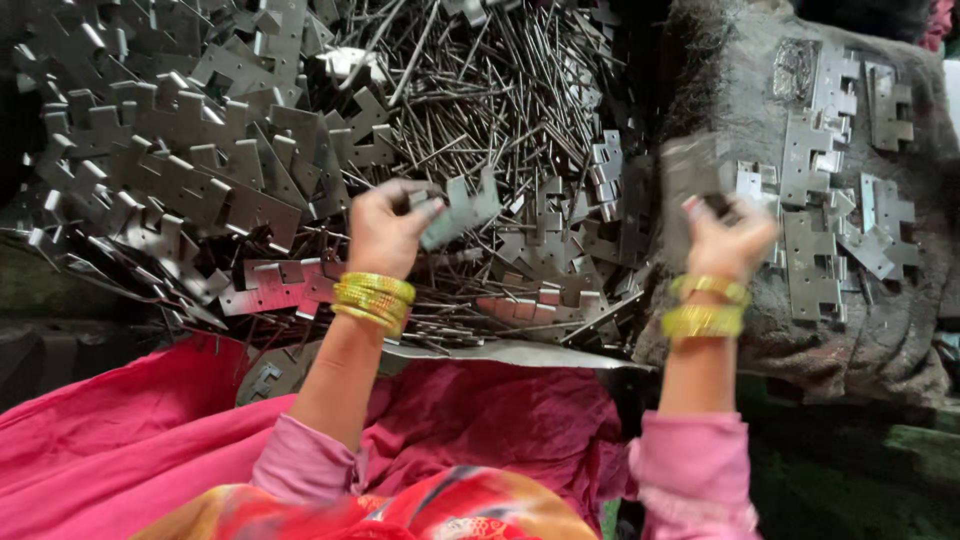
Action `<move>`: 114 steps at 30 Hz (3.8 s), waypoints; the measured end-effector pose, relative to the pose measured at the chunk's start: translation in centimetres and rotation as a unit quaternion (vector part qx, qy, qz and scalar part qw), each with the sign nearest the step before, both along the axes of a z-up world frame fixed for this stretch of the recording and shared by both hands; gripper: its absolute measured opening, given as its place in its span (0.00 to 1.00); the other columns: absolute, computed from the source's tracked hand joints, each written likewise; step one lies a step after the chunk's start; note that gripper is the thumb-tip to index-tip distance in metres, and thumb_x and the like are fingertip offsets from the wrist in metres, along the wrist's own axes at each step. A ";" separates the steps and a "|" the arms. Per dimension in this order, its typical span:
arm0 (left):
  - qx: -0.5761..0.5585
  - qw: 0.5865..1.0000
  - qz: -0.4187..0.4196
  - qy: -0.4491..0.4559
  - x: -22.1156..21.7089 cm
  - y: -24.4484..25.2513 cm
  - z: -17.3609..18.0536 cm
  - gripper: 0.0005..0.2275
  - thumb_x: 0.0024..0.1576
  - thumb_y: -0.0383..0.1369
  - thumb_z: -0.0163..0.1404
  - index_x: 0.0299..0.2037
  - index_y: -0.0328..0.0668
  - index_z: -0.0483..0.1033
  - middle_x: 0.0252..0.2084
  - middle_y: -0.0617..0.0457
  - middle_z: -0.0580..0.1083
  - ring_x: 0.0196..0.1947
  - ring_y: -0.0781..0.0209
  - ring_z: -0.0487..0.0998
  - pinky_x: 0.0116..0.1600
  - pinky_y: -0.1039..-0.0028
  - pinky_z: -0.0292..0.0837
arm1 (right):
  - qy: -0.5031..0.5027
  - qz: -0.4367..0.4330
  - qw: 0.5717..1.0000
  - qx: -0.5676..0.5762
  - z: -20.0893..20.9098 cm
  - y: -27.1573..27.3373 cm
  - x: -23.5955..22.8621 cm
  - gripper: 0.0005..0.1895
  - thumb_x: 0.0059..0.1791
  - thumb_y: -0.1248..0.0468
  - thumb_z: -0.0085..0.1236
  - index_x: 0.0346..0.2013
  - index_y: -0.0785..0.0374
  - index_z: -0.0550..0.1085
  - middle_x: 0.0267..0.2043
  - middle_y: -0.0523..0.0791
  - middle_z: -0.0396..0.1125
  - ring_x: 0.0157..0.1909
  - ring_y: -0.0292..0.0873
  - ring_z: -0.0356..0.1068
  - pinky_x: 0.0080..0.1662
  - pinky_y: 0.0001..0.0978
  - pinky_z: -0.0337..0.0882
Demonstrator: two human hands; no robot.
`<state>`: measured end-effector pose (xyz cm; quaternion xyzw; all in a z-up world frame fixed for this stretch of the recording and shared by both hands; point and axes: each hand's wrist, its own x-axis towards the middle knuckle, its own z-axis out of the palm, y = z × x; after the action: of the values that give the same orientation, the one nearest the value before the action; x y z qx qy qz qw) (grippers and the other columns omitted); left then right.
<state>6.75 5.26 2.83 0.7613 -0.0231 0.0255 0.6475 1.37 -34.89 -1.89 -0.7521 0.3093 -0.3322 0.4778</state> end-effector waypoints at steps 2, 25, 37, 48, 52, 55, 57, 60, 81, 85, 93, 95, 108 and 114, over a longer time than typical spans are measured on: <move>-0.122 0.987 -0.031 0.095 -0.2 -0.2 -2.3 0.09 0.54 0.25 0.60 0.44 0.31 0.83 0.37 0.51 0.82 0.34 0.68 0.81 0.40 0.77 0.77 | -0.015 -0.078 0.986 -0.147 -0.1 -4.6 5.1 0.24 0.43 0.65 0.77 0.46 0.63 0.71 0.52 0.49 0.65 0.55 0.49 0.69 0.53 0.41 0.73; -0.076 0.992 -0.010 0.097 -4.8 -4.9 -2.8 0.16 0.54 0.31 0.61 0.49 0.38 0.72 0.42 0.55 0.77 0.39 0.69 0.78 0.44 0.77 0.78 | -0.082 0.256 0.862 0.430 2.8 15.8 2.1 0.17 0.51 0.57 0.59 0.51 0.62 0.77 0.35 0.46 0.72 0.33 0.44 0.74 0.33 0.40 0.76; -0.130 0.989 0.025 0.065 -3.0 -3.3 -6.6 0.08 0.59 0.29 0.56 0.46 0.38 0.79 0.38 0.56 0.79 0.36 0.70 0.77 0.44 0.77 0.76 | 0.188 0.315 0.773 -0.518 -2.0 13.2 3.9 0.06 0.50 0.71 0.64 0.31 0.68 0.75 0.46 0.55 0.64 0.45 0.54 0.70 0.48 0.45 0.74; 0.318 0.935 -0.092 -0.126 -2.6 -13.7 -7.9 0.05 0.54 0.28 0.50 0.38 0.41 0.76 0.41 0.44 0.78 0.44 0.44 0.80 0.50 0.59 0.76 | -0.272 0.143 0.901 0.306 8.0 7.6 -0.9 0.20 0.49 0.63 0.66 0.50 0.61 0.66 0.44 0.50 0.72 0.42 0.49 0.79 0.43 0.48 0.85; 0.386 0.908 -0.074 -0.145 -1.0 -15.8 -9.6 0.06 0.53 0.25 0.48 0.39 0.40 0.76 0.43 0.44 0.76 0.46 0.44 0.78 0.48 0.58 0.74 | -0.216 0.123 0.794 0.554 8.2 6.6 -4.5 0.19 0.52 0.50 0.49 0.44 0.64 0.69 0.41 0.54 0.71 0.40 0.52 0.78 0.44 0.46 0.82; 0.399 0.880 -0.088 -0.242 1.0 -16.5 -9.3 0.07 0.52 0.25 0.48 0.39 0.38 0.75 0.42 0.45 0.76 0.46 0.46 0.78 0.46 0.57 0.74 | -0.217 0.071 0.791 0.567 6.6 6.2 -5.3 0.14 0.57 0.57 0.46 0.47 0.65 0.72 0.40 0.53 0.72 0.39 0.50 0.76 0.44 0.45 0.80; 0.349 0.918 -0.072 -0.177 2.8 -16.8 -8.3 0.12 0.46 0.22 0.46 0.41 0.38 0.75 0.42 0.43 0.75 0.44 0.44 0.77 0.45 0.59 0.74 | -0.033 0.177 0.959 0.220 4.4 7.0 -4.0 0.12 0.55 0.58 0.55 0.46 0.63 0.76 0.38 0.52 0.72 0.37 0.50 0.74 0.43 0.46 0.76; 0.172 0.978 0.004 -0.122 4.2 -16.0 -6.9 0.16 0.50 0.18 0.43 0.46 0.40 0.77 0.41 0.46 0.77 0.41 0.51 0.78 0.46 0.64 0.76 | 0.173 0.300 0.922 -0.174 0.0 9.1 -1.2 0.12 0.50 0.58 0.66 0.44 0.61 0.79 0.40 0.49 0.74 0.39 0.47 0.75 0.45 0.44 0.74; 0.348 0.923 -0.132 0.097 -2.2 -27.1 -8.8 0.17 0.52 0.47 0.58 0.37 0.40 0.81 0.42 0.40 0.80 0.44 0.44 0.82 0.49 0.59 0.77 | -0.179 0.065 0.816 0.546 2.4 8.7 -14.7 0.12 0.58 0.58 0.47 0.50 0.63 0.71 0.49 0.53 0.72 0.51 0.55 0.73 0.56 0.57 0.74; 0.270 0.938 -0.101 0.192 -1.2 -26.0 -10.3 0.13 0.48 0.42 0.62 0.36 0.42 0.82 0.40 0.42 0.80 0.41 0.47 0.82 0.47 0.61 0.76 | -0.173 0.092 0.776 0.600 0.1 8.6 -16.1 0.13 0.59 0.58 0.45 0.49 0.65 0.71 0.51 0.56 0.72 0.54 0.59 0.71 0.56 0.60 0.72; 0.065 0.990 -0.114 -0.060 2.4 -9.4 -1.4 0.08 0.52 0.35 0.60 0.38 0.43 0.82 0.36 0.51 0.83 0.35 0.60 0.85 0.41 0.71 0.80 | -0.114 0.176 0.795 0.569 -4.7 11.8 -9.3 0.10 0.57 0.66 0.49 0.52 0.67 0.70 0.52 0.58 0.69 0.53 0.60 0.72 0.57 0.57 0.74; 0.167 0.965 -0.189 -0.077 1.9 -8.2 2.3 0.09 0.51 0.37 0.60 0.39 0.47 0.83 0.37 0.55 0.83 0.36 0.61 0.85 0.44 0.70 0.80 | -0.089 0.194 0.809 0.548 -5.1 12.9 -7.4 0.14 0.58 0.62 0.50 0.55 0.68 0.70 0.52 0.58 0.68 0.52 0.60 0.70 0.55 0.58 0.73; 0.262 0.928 -0.245 -0.096 -2.5 -11.5 -3.6 0.12 0.62 0.41 0.49 0.49 0.50 0.82 0.51 0.50 0.80 0.56 0.49 0.77 0.63 0.53 0.62 | -0.103 0.270 0.685 0.668 -3.9 16.6 -6.6 0.24 0.56 0.53 0.54 0.63 0.61 0.69 0.63 0.47 0.68 0.62 0.47 0.68 0.65 0.45 0.68; 0.087 0.989 -0.083 -0.090 -5.0 -8.6 -7.6 0.17 0.63 0.40 0.49 0.55 0.34 0.75 0.56 0.38 0.75 0.58 0.41 0.74 0.61 0.58 0.69 | -0.046 0.174 0.777 0.603 -4.2 17.4 -4.8 0.18 0.54 0.60 0.55 0.56 0.66 0.72 0.55 0.49 0.72 0.54 0.49 0.74 0.58 0.50 0.74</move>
<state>1.73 -3.39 -4.73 0.8047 -0.1463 0.0381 0.5741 -3.44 -17.51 -6.10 -0.3354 0.2873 -0.0233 0.8969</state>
